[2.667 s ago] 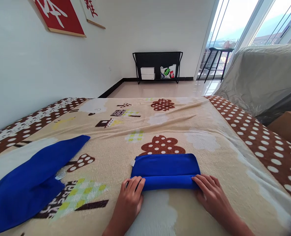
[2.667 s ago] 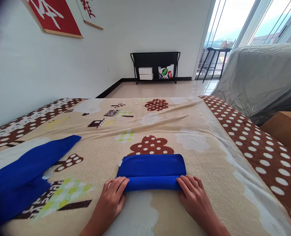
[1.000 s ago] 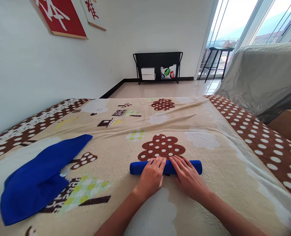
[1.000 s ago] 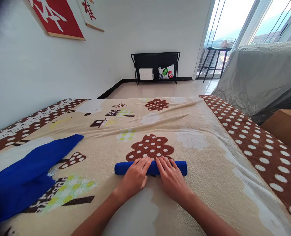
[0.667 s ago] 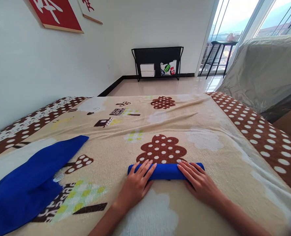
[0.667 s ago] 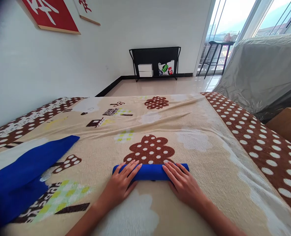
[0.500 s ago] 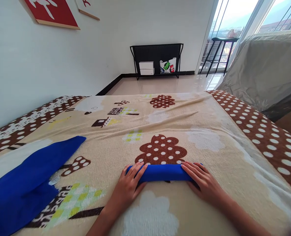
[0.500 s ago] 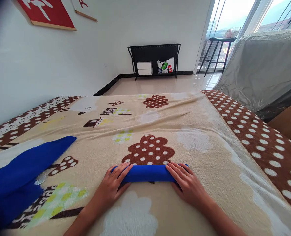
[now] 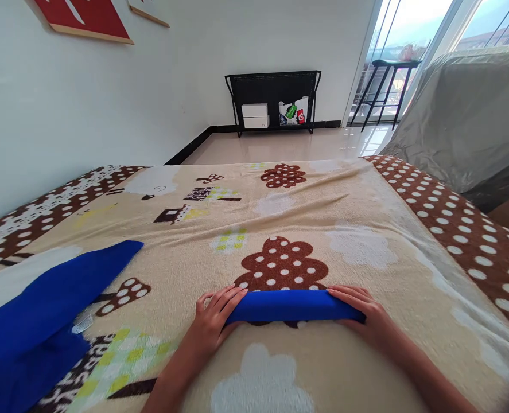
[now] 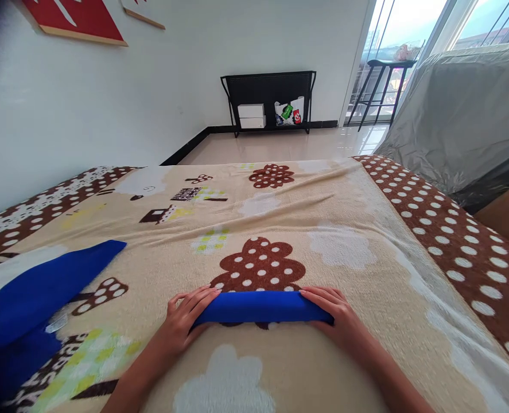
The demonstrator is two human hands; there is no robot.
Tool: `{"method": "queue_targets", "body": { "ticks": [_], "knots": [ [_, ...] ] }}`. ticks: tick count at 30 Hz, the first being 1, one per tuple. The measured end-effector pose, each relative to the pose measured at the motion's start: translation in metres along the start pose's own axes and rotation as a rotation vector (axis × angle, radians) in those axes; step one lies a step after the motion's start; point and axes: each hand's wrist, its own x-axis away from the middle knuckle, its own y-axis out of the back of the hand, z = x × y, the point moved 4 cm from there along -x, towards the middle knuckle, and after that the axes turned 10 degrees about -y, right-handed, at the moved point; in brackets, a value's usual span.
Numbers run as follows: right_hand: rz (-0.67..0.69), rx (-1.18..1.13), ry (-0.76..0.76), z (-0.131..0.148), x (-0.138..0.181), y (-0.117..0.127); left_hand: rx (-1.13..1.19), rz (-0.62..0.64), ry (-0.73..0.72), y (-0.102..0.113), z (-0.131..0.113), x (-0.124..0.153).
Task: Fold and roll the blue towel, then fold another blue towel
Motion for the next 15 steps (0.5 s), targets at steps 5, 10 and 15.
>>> {"method": "queue_targets", "body": {
  "ticks": [5,10,15],
  "knots": [
    [0.01,-0.017,-0.014,0.0004,-0.0002,-0.0002,0.021,0.018,0.024,-0.0024,-0.001,0.0022],
    [-0.008,-0.043,-0.034,-0.0032,-0.0012,-0.0007,0.064,0.019,0.047,-0.0048,0.0005,0.0011],
    [-0.007,-0.063,-0.084,-0.005,-0.0035,0.0022,0.116,0.062,0.085,-0.0062,0.0022,0.0001]
  ]
}}
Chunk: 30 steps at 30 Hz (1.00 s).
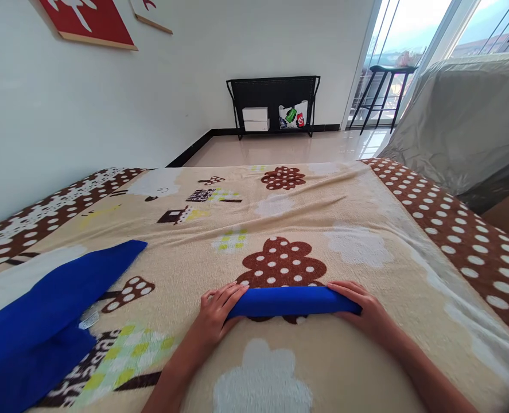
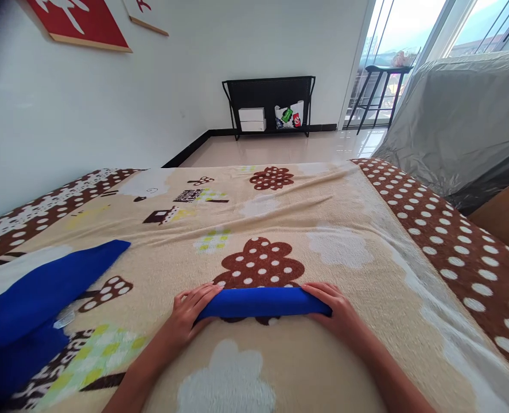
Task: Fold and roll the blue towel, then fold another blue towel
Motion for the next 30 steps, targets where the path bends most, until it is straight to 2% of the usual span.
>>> {"method": "queue_targets", "body": {
  "ticks": [5,8,11,16,19,21,27,30],
  "knots": [
    [-0.016,-0.02,0.007,0.005,-0.002,0.006,0.01,-0.017,-0.004,0.005,-0.001,-0.002],
    [-0.018,-0.032,-0.005,0.011,0.001,0.02,0.01,-0.034,-0.032,0.017,-0.011,-0.002],
    [0.043,-0.02,-0.004,0.026,0.012,0.05,0.047,-0.032,-0.054,0.034,-0.033,0.003],
    [0.054,0.117,0.071,0.076,0.041,0.125,0.256,0.063,-0.018,0.044,-0.093,0.015],
    [-0.034,0.189,0.159,0.109,0.056,0.161,0.419,0.129,-0.057,0.032,-0.128,0.017],
    [-0.12,0.226,0.249,0.128,0.065,0.177,0.518,0.162,-0.108,0.016,-0.143,0.018],
    [-0.328,0.344,0.495,0.162,0.088,0.196,0.646,0.204,-0.227,-0.053,-0.155,0.023],
    [-0.334,0.376,0.556,0.176,0.094,0.2,0.674,0.21,-0.244,-0.066,-0.164,0.021]
  ]
}}
